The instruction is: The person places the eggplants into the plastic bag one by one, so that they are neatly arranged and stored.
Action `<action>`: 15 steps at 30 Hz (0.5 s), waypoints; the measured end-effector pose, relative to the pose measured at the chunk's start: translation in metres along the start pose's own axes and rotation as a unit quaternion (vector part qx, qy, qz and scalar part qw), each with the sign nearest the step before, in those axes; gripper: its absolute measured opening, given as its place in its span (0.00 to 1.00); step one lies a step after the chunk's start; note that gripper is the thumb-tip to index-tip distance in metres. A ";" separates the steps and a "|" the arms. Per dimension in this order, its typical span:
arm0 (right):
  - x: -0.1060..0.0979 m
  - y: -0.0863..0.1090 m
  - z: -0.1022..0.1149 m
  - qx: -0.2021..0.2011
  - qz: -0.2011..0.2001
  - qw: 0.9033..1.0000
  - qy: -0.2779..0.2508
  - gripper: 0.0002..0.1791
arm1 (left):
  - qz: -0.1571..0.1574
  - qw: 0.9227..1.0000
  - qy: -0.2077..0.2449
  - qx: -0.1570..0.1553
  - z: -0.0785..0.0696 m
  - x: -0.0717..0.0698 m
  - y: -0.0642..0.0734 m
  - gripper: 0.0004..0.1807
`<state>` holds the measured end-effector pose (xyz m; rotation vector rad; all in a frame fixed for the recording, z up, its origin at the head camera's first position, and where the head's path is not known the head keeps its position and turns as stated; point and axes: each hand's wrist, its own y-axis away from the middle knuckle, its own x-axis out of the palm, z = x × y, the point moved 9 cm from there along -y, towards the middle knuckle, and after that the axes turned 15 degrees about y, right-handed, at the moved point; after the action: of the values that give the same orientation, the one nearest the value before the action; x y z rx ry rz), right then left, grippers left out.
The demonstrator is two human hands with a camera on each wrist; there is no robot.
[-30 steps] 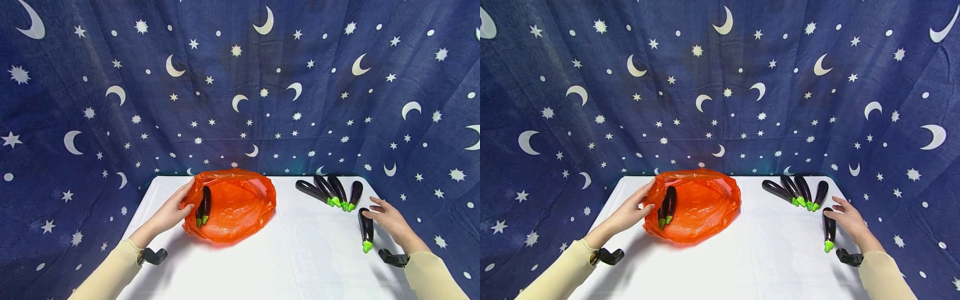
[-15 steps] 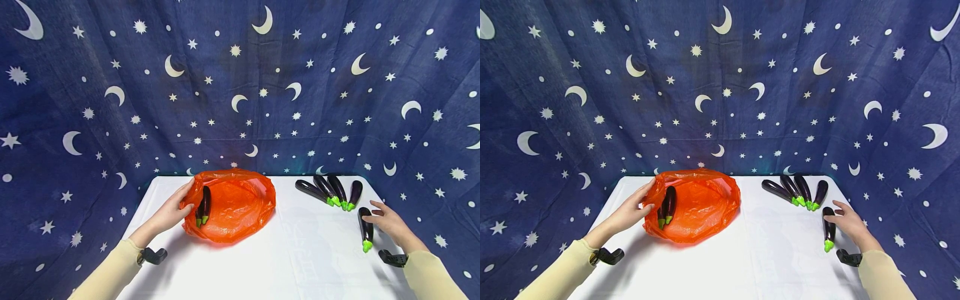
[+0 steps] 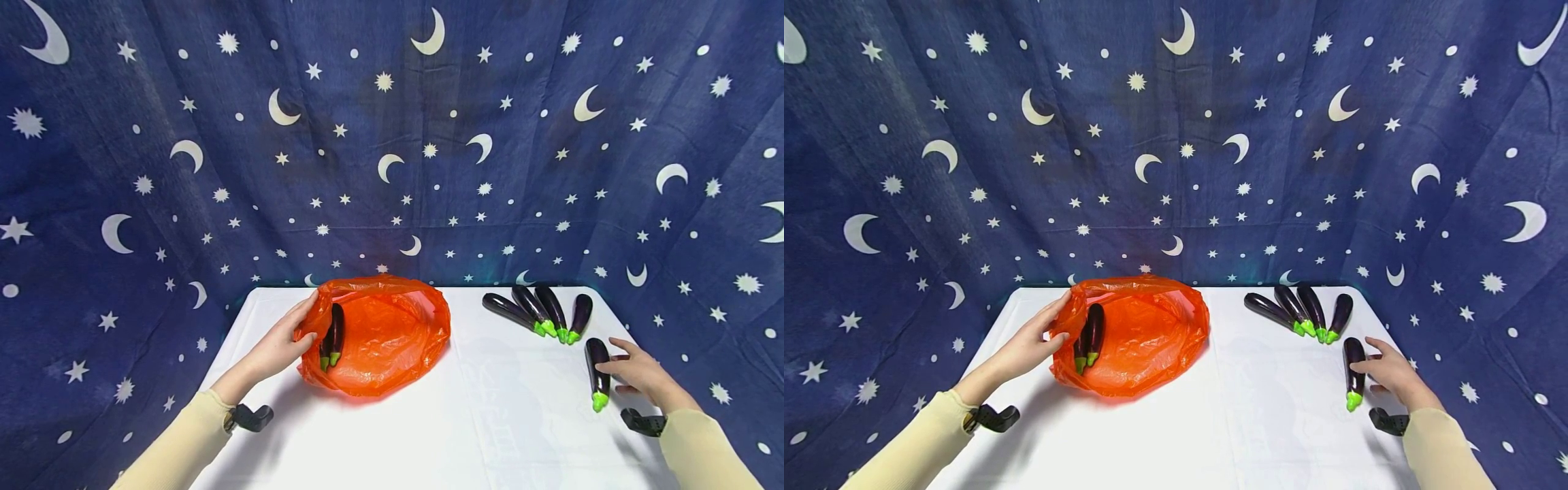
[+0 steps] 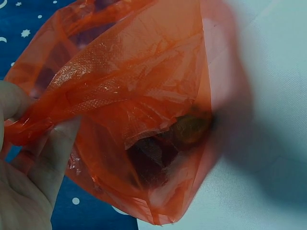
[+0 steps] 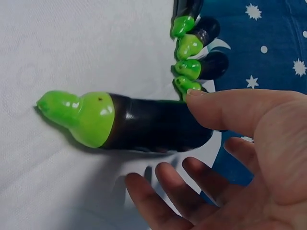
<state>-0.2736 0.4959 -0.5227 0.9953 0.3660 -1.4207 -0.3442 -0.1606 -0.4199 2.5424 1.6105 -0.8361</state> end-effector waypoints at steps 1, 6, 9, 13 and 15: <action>0.001 -0.001 -0.001 -0.002 0.002 1.000 -0.004 0.56 | 0.000 1.000 0.001 0.000 0.000 0.000 0.000 0.45; 0.005 -0.004 -0.011 0.008 0.017 1.000 -0.024 0.55 | -0.001 1.000 0.000 -0.005 0.002 -0.001 0.000 0.45; 0.005 -0.005 -0.016 0.026 0.021 0.999 -0.026 0.56 | -0.002 1.000 0.001 -0.006 0.003 -0.001 0.000 0.45; 0.006 -0.006 -0.018 0.039 0.026 0.998 -0.029 0.58 | -0.002 1.000 0.001 -0.005 0.002 -0.001 0.001 0.45; 0.007 -0.006 -0.018 0.041 0.027 0.998 -0.031 0.58 | -0.002 1.000 -0.001 -0.006 0.002 -0.001 0.001 0.45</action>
<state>-0.2716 0.5056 -0.5401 1.0175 0.2357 -1.4232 -0.3449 -0.1630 -0.4215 2.5297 1.6163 -0.8271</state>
